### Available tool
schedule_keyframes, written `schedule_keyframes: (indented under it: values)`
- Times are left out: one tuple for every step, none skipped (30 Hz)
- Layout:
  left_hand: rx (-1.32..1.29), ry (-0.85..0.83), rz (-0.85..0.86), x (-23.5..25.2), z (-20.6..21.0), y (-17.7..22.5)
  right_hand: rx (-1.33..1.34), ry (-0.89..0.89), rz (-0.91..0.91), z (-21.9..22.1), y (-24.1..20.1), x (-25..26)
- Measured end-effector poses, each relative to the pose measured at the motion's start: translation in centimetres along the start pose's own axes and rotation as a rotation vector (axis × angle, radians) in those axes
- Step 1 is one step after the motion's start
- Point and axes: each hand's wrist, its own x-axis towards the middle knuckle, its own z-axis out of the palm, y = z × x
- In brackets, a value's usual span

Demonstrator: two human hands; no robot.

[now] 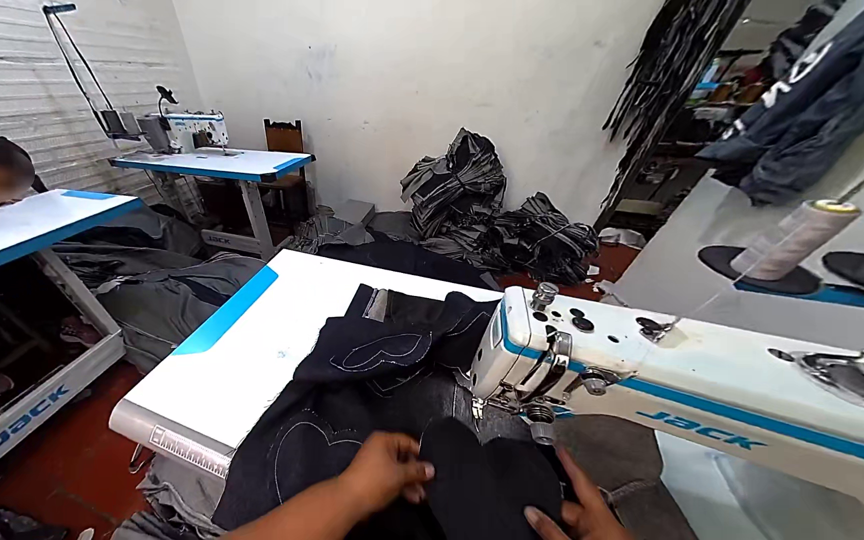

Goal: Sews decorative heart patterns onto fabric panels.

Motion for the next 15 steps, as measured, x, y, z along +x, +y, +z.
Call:
schedule_keyframes:
  values:
    - [0.072,0.044,-0.014,1.1,-0.6,0.7,-0.102,0.004,0.011,0.8,-0.2,0.8]
    - [0.137,0.084,-0.031,2.1,-1.2,1.2,-0.212,0.011,-0.029,1.7,-0.6,1.6]
    - [0.198,0.121,-0.046,2.9,-1.7,1.2,-0.337,0.012,-0.109,2.4,-0.7,2.3]
    - [0.240,0.152,-0.054,3.2,-2.0,0.8,-0.432,0.048,-0.226,3.4,0.0,2.8]
    - [0.254,0.184,-0.056,3.0,-2.2,0.2,-0.492,0.081,-0.321,4.3,0.8,3.0]
    - [0.260,0.210,-0.058,2.8,-2.4,-0.1,-0.523,0.118,-0.377,5.0,1.4,3.0]
    - [0.266,0.229,-0.062,2.5,-2.6,-0.2,-0.531,0.135,-0.381,5.4,1.6,2.9]
    - [0.271,0.239,-0.073,2.4,-2.7,-0.1,-0.533,0.141,-0.356,5.7,1.6,2.7]
    - [0.272,0.241,-0.091,2.4,-2.8,0.0,-0.539,0.147,-0.327,5.9,1.5,2.5]
    - [0.271,0.239,-0.109,2.3,-2.8,0.0,-0.549,0.151,-0.302,5.9,1.5,2.4]
    - [0.274,0.240,-0.119,2.3,-2.8,0.0,-0.557,0.147,-0.279,5.9,1.4,2.5]
    - [0.281,0.241,-0.120,2.3,-2.7,0.0,-0.569,0.138,-0.260,5.9,1.3,2.6]
    - [0.286,0.244,-0.116,2.3,-2.7,0.0,-0.586,0.130,-0.253,5.9,1.2,2.7]
    - [0.289,0.246,-0.112,2.3,-2.7,-0.1,-0.608,0.125,-0.252,6.0,1.1,2.7]
    - [0.289,0.247,-0.109,2.3,-2.6,-0.1,-0.629,0.127,-0.257,6.1,1.2,2.7]
